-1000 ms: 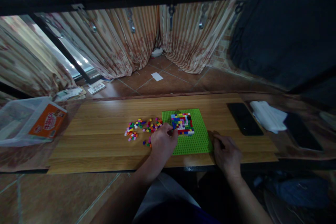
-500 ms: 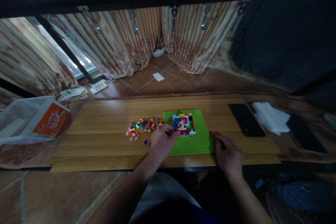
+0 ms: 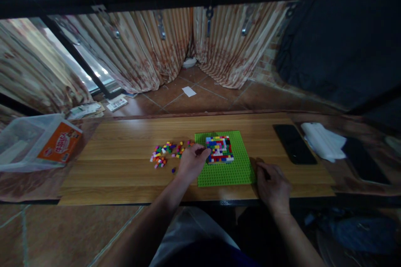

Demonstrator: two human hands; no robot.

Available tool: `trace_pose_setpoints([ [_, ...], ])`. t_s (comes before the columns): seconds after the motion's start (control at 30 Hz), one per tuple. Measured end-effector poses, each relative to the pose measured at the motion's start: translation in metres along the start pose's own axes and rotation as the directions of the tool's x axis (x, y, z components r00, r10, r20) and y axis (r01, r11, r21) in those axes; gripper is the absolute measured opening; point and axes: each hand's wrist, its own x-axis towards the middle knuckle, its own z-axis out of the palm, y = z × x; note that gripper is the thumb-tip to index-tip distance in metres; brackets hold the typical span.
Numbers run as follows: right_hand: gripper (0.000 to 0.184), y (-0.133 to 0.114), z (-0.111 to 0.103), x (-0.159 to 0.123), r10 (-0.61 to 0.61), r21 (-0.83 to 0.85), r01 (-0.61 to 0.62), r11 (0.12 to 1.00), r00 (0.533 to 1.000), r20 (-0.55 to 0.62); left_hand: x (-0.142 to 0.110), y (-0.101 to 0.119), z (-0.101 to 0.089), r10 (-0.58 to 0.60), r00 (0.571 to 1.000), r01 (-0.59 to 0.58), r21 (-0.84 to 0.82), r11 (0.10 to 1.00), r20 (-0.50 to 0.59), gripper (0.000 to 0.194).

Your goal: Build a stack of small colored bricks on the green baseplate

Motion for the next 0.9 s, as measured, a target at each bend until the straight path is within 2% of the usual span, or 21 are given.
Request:
trace_pose_setpoints([
  [0.17,0.032,0.000,0.000,0.000,0.001,-0.013,-0.001,1.000,1.000,-0.022,0.001,-0.001,0.003,-0.050,0.998,0.047,-0.062,0.997,-0.035,0.015],
  [0.33,0.030,0.004,0.001,-0.001,-0.037,0.001,0.037,0.999,0.999,-0.030,0.000,0.004,0.006,-0.092,0.996,0.091,-0.099,0.991,-0.007,0.013],
  [0.53,0.036,0.005,0.001,-0.001,-0.012,-0.031,0.012,0.999,1.000,-0.014,0.002,0.001,0.009,-0.084,0.995,0.079,-0.105,0.991,-0.049,0.010],
  [0.63,0.041,0.006,0.003,-0.002,-0.014,-0.051,0.013,0.999,1.000,-0.017,0.000,-0.001,0.011,-0.043,0.996,0.038,-0.066,0.997,-0.079,0.010],
  [0.73,0.045,0.010,0.005,-0.002,-0.013,-0.054,0.014,0.998,1.000,0.013,-0.008,0.002,0.007,0.056,0.994,-0.058,-0.015,0.998,-0.090,0.016],
  [0.83,0.050,0.015,0.004,0.001,0.004,-0.058,-0.002,0.998,0.999,0.040,-0.019,0.002,-0.010,0.138,0.983,-0.139,-0.001,0.990,-0.117,0.026],
  [0.9,0.049,0.016,0.000,0.003,0.035,-0.056,-0.030,0.998,0.995,0.089,-0.027,-0.005,-0.030,0.204,0.963,-0.203,0.025,0.979,-0.175,0.029],
])
